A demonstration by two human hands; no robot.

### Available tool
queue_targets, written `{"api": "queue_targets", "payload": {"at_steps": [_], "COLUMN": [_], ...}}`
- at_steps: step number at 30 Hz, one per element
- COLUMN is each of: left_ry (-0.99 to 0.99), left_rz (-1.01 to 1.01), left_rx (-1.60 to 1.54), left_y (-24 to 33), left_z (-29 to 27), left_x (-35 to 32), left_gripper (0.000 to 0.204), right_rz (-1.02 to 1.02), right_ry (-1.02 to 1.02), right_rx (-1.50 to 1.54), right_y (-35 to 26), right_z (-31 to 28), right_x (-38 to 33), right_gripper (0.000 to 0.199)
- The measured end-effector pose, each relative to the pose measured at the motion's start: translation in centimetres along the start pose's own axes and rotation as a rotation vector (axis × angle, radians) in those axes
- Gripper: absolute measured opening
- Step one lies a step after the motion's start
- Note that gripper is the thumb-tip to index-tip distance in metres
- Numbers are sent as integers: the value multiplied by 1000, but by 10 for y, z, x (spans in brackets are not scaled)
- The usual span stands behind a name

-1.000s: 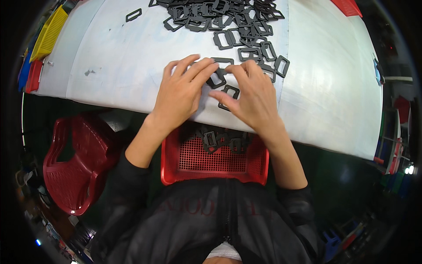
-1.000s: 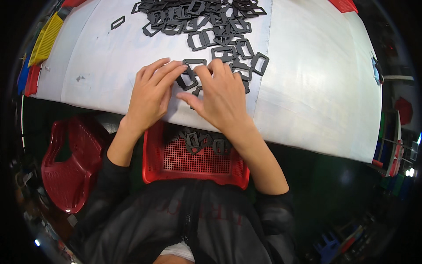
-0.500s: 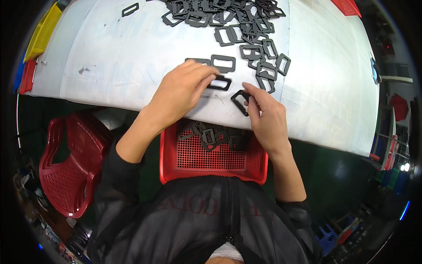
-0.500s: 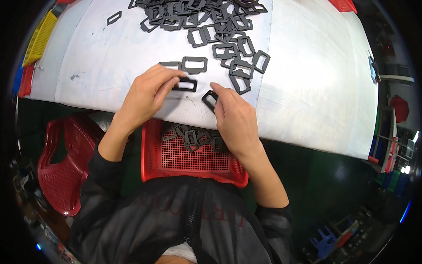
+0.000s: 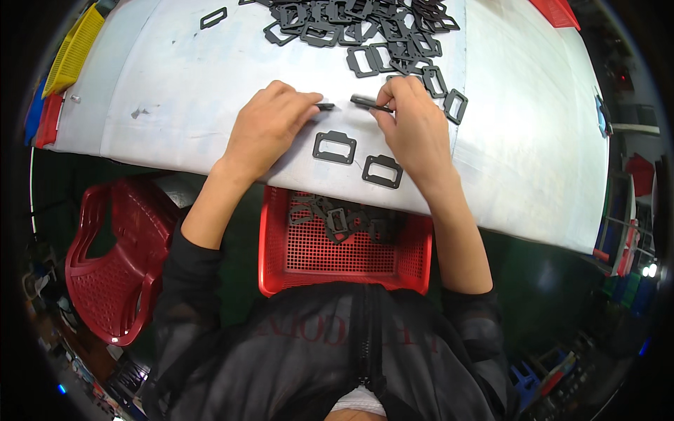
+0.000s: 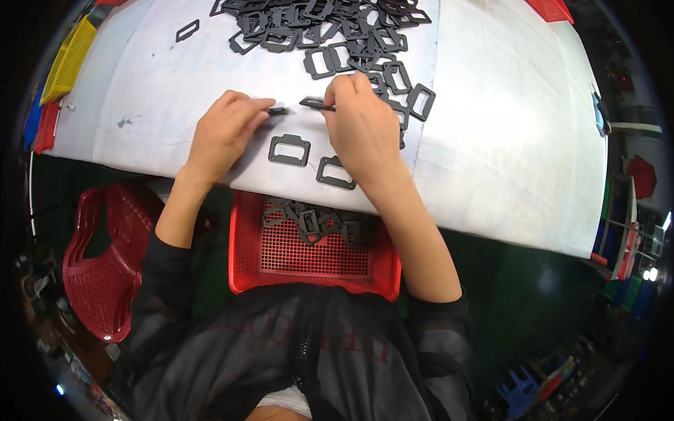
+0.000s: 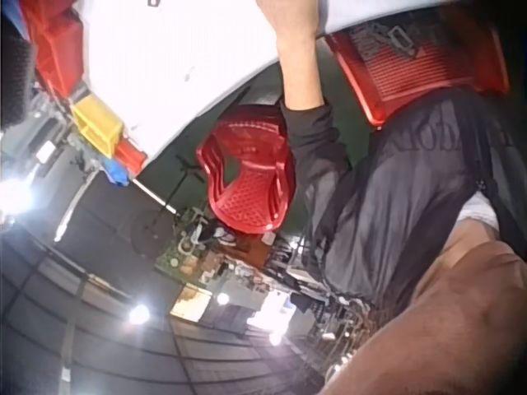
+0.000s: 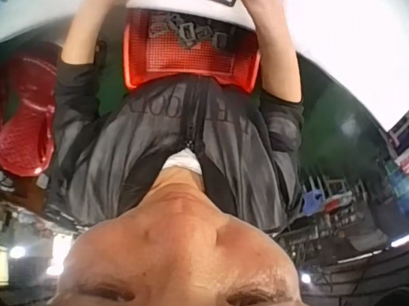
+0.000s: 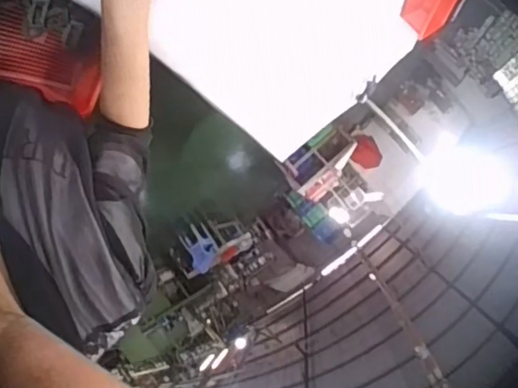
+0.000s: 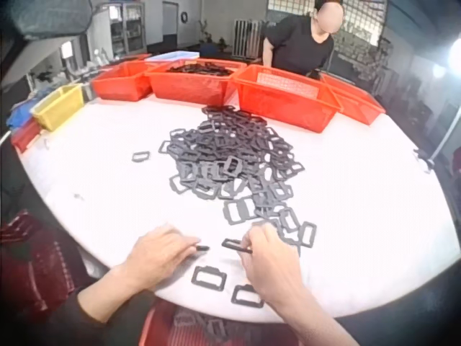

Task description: The person empties black plastic pieces from a red basket onto a table, checks the pieces by hand, and drops them into a red basket before placing the filled basket back on the table.

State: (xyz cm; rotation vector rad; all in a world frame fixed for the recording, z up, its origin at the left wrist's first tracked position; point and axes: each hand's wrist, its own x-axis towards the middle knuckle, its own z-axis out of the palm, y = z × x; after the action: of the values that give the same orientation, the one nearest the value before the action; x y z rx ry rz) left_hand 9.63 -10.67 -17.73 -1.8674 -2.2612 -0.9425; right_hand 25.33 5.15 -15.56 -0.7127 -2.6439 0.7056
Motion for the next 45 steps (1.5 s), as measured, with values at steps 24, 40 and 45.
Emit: {"api": "queue_targets", "payload": {"at_steps": [24,40,45], "left_ry": [-189,80,22], "left_rz": [81,130,172], "left_rx": [102,142,201], "left_y": [116,54,49], "left_z": [88,79,81], "left_x": [54,72,77], "left_gripper": [50,28,29], "right_rz": [253,277,236], "right_ry": [-58,237,226], "right_rx": [-3,-417,-244], "right_y": [67,78,79], "right_z": [-78,-43,-51], "right_x": [-79,-18,-16], "right_gripper": [27,28,30]}}
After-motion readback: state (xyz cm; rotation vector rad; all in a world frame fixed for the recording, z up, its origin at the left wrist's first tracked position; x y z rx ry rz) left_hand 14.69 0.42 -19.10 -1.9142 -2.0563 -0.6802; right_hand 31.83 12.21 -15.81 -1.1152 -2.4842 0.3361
